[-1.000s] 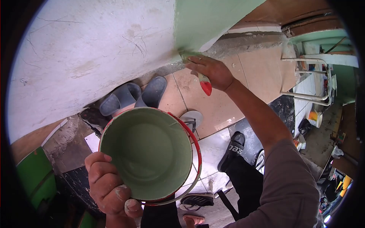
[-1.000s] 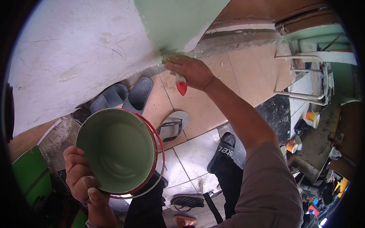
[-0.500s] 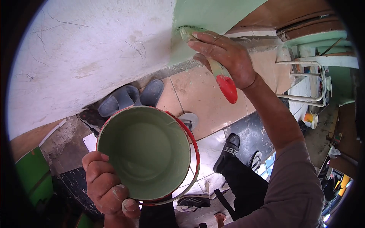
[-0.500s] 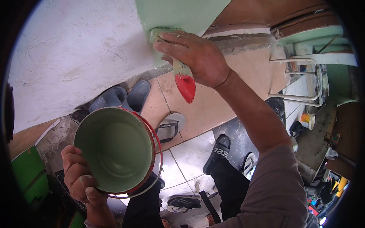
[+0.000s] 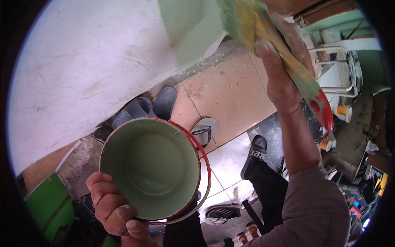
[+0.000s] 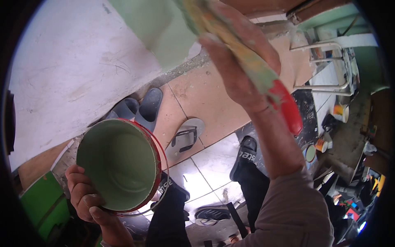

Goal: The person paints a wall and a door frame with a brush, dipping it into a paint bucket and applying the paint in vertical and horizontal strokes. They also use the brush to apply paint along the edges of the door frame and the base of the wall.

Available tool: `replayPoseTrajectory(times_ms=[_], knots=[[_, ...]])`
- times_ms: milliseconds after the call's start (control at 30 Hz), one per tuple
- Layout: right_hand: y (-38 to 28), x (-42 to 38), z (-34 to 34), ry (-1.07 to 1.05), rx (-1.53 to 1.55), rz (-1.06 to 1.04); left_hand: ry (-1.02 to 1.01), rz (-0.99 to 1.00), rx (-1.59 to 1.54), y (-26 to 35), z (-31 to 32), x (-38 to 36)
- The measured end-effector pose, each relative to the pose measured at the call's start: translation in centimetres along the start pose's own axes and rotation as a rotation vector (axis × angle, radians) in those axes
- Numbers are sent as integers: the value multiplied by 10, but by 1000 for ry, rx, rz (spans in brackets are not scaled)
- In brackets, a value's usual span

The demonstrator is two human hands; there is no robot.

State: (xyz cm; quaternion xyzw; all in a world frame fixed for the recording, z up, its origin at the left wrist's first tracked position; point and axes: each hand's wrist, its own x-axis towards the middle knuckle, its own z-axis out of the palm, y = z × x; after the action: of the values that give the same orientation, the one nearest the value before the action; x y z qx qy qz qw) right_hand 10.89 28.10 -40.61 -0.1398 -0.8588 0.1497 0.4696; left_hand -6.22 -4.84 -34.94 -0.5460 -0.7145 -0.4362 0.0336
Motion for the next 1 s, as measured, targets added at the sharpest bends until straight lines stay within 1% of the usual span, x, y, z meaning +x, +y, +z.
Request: replayPoseTrajectory(times_ms=[67,100,167,233,300,333,433,533,633,700,733,833,933,1000], knots=[[-7,-37,3,175,191,490,21,23,-3,1,1,4],[-3,-67,17,343,485,840,31,33,-8,3,2,7],[26,-146,39,530,813,1336,-9,26,47,8,6,12],[29,-175,58,747,1048,1469,-16,44,82,7,6,10],[36,-224,85,904,1127,1636,-23,106,87,-7,8,8],[35,-234,96,983,1167,1720,-47,105,84,-10,9,8],[41,-244,132,1074,1113,1764,-93,95,70,-15,18,10],[53,-228,163,1134,1105,1701,-109,89,60,-19,32,16],[68,-209,188,1119,1061,1663,-126,84,86,-21,40,24],[114,-234,240,1055,914,1519,-112,111,84,-30,47,29],[127,-244,259,1014,839,1448,-118,124,73,-33,48,30],[114,-234,272,1089,846,1421,-129,128,69,-40,49,35],[101,-243,257,966,914,1345,-125,109,106,-39,55,40],[110,-241,266,997,810,1289,-160,121,114,-43,53,39]])
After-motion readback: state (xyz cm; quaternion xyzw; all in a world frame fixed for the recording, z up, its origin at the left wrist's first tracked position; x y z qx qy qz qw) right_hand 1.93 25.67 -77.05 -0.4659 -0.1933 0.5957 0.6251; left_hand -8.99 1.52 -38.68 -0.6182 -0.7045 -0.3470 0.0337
